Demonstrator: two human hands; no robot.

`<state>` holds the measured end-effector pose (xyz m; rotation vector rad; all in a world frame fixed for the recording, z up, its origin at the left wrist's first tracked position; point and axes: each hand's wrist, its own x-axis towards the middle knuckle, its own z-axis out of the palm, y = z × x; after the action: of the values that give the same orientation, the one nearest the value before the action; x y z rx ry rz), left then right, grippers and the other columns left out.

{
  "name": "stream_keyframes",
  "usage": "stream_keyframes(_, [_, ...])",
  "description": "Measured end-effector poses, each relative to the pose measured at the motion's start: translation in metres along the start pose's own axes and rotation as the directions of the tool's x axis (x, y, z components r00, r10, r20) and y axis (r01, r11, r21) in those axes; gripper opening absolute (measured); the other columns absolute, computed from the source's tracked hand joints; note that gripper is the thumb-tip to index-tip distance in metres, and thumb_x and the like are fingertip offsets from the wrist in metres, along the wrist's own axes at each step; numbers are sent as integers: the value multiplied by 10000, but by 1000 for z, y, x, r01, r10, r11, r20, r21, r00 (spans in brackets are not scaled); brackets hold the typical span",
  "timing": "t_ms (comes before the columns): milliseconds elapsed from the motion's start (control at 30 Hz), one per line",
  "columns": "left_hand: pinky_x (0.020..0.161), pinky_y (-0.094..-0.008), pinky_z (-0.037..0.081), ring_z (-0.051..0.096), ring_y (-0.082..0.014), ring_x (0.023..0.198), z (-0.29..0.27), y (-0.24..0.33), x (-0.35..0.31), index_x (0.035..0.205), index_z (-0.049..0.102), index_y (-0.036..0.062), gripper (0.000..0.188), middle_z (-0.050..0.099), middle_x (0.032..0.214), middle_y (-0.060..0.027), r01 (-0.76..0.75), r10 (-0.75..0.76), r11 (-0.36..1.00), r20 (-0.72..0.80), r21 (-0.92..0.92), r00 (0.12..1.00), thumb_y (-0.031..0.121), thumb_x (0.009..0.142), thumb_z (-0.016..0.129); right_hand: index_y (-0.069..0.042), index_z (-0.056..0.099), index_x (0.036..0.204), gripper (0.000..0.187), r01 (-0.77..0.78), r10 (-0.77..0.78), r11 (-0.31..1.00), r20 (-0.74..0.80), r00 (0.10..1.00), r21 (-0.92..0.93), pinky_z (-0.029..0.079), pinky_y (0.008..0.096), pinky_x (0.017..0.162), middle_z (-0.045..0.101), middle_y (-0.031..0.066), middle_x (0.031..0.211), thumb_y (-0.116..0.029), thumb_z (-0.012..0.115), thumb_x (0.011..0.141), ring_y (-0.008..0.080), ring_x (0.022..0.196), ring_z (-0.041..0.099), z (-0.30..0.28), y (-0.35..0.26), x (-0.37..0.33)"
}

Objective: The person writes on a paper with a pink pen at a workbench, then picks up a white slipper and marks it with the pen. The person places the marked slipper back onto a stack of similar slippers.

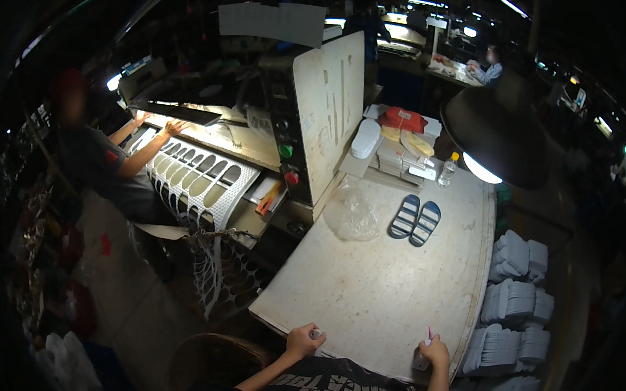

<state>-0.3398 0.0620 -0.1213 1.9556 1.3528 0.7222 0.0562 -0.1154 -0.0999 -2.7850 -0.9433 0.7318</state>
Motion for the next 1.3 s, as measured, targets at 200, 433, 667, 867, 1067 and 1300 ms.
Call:
stream_keyframes(200, [662, -435, 572, 725, -353, 729, -9, 8, -17, 876, 739, 86, 365, 722, 762, -166, -17, 17, 1000, -13, 12, 1000, 443, 807, 764, 59, 517, 1306, 719, -18, 18, 1000, -7, 1000, -3, 531, 510, 965, 682, 359, 1136, -492, 630, 857, 488, 1091, 673, 3, 6, -18])
stream_keyframes(433, [677, -436, 574, 725, -360, 740, -12, 17, -22, 885, 740, 74, 374, 728, 782, -172, -5, 5, 1000, -1, 10, 1000, 438, 807, 766, 60, 544, 1283, 701, 1, -1, 1000, -25, 1000, -9, 534, 509, 960, 689, 349, 1125, -494, 625, 861, 479, 1089, 677, -1, 8, -20])
stream_keyframes(667, [682, -436, 576, 729, -359, 745, -12, 25, -19, 881, 740, 71, 375, 730, 781, -176, 2, -2, 1000, 8, 5, 1000, 439, 813, 761, 57, 566, 1265, 695, 1, -1, 1000, -37, 999, -4, 534, 503, 967, 690, 346, 1127, -500, 627, 854, 475, 1094, 676, -7, 9, -17])
stream_keyframes(867, [677, -436, 576, 730, -355, 743, -10, 28, -15, 878, 740, 76, 369, 731, 781, -171, -6, 6, 1000, -2, 10, 1000, 439, 813, 759, 55, 582, 1251, 694, 1, -1, 1000, -56, 998, -3, 535, 503, 966, 693, 342, 1123, -502, 632, 840, 474, 1090, 678, -9, 9, -11])
stream_keyframes(1067, [681, -438, 575, 728, -358, 748, -9, 29, -10, 878, 742, 79, 372, 733, 788, -167, -9, 9, 1000, -2, 15, 1000, 443, 804, 763, 53, 594, 1234, 684, -9, 7, 1000, -59, 998, -22, 545, 506, 948, 700, 333, 1102, -502, 631, 837, 469, 1069, 688, -13, 5, -7])
stream_keyframes(1300, [684, -437, 575, 728, -357, 753, -8, 30, -5, 880, 742, 79, 372, 731, 792, -170, -2, 2, 1000, 0, 16, 1000, 443, 806, 765, 53, 596, 1228, 679, -19, 18, 1000, -89, 996, -15, 547, 506, 941, 702, 335, 1086, -498, 633, 832, 475, 1048, 692, -15, 1, -6])
